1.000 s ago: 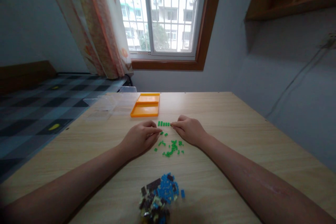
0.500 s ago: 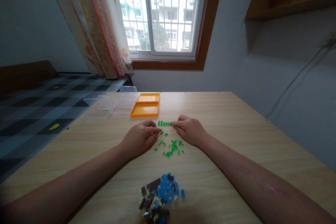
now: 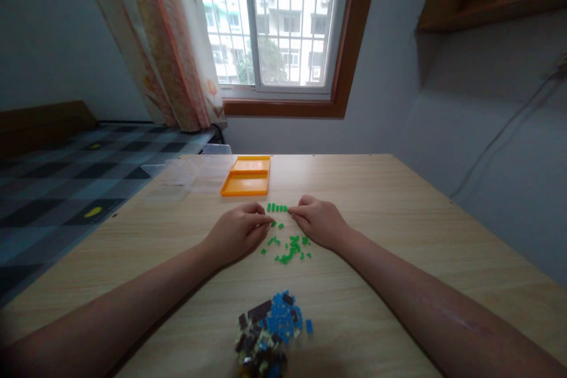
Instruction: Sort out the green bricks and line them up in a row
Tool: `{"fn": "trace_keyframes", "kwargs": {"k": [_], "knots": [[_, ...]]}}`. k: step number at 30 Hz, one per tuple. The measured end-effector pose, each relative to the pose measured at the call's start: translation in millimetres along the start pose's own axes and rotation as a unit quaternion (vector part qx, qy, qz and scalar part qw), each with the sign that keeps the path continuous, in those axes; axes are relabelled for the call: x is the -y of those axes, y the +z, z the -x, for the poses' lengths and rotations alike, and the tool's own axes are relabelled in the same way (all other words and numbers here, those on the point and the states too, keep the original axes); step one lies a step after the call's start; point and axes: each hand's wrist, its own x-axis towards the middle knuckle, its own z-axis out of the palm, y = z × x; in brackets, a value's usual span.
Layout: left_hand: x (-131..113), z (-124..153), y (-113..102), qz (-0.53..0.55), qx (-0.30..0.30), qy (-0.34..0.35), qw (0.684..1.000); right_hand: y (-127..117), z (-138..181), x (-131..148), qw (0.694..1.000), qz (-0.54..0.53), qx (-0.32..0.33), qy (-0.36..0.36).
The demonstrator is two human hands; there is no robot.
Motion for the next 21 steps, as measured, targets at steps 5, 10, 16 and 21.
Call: {"fn": "trace_keyframes", "kwargs": {"k": [5,10,16,21], "knots": [[-0.6,0.2,-0.3,-0.001,0.006,-0.004,1.0,0.2,0.1,0.5,1.0,-0.005,-0.002,0.005],[-0.9,0.0,-0.7,-0.002,0.005,-0.005,1.0,0.8,-0.5,-1.0,1.0,-0.016,0.0,0.005],[-0.3,0.5,0.4,-0.001,-0.004,0.0,1.0,1.3,0.0,-2.0,1.0,-0.02,-0.005,0.006],[0.2,0.7,0.4,-0.003,0.002,-0.001,1.0,0.8,-0.1,-2.0,1.0,-0.019,0.0,0.007]]}}
